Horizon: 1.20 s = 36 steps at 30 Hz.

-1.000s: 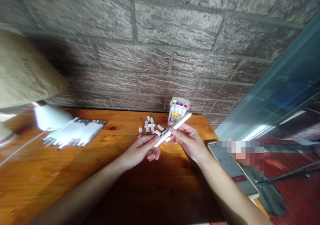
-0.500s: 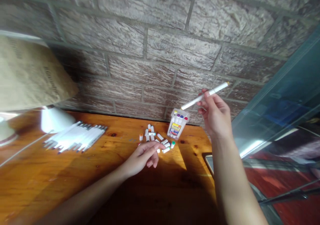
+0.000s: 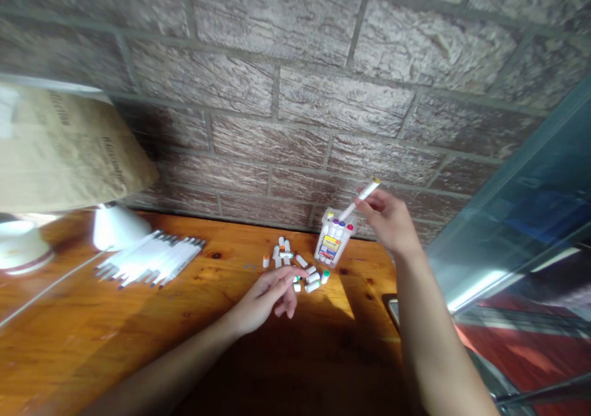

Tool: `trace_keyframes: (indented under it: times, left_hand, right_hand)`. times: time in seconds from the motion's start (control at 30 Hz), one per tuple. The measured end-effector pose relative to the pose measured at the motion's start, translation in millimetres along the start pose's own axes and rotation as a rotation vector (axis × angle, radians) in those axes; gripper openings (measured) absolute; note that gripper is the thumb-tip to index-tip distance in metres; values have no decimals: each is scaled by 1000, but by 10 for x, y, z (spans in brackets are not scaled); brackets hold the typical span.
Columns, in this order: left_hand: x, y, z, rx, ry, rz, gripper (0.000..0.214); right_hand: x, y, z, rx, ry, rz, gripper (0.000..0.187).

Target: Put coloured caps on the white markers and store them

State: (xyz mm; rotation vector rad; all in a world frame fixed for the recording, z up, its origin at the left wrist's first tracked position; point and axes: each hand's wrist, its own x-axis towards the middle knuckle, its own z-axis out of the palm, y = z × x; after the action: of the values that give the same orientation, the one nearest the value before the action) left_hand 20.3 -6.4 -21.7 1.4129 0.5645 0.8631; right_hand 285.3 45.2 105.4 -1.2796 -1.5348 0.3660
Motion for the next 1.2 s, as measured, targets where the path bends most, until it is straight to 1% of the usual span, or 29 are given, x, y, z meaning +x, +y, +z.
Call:
trace_keyframes:
  times: [0.2, 0.3, 0.37, 0.5, 0.67, 0.73, 0.87, 1.0, 1.1, 1.2]
  left_hand:
    - [3, -12, -22, -25, 17, 15, 63]
    - [13, -22, -33, -50, 29, 7, 63]
    - [20, -29, -38, -61, 35, -4, 62]
    - [26, -36, -44, -74, 45, -5, 62]
    - [21, -31, -54, -59, 40, -13, 61]
    - [18, -27, -56, -56, 41, -15, 61]
    - [14, -16, -56, -53, 40, -10, 60]
    - [13, -6, -48, -58, 38, -2, 59]
    - [15, -4, -42, -68, 42, 5, 60]
    - [16, -3, -39, -71, 44, 11, 60]
  right_hand:
    - [-6, 5, 71, -228, -52, 10, 28]
    - [-5, 20, 114, -268, -69, -15, 21]
    - [-10, 11, 139, -281, -79, -16, 21]
    - [-39, -49, 177, -383, -106, 21, 17]
    - [-57, -58, 239, -516, -103, -12, 22]
    - [-53, -36, 265, -519, -78, -14, 20]
    - [-46, -7, 288, -500, -60, 5, 32]
    - [-45, -7, 275, -557, -97, 13, 25]
    - [-43, -1, 270, -577, -159, -15, 25]
    - [-40, 10, 275, -552, -159, -6, 20]
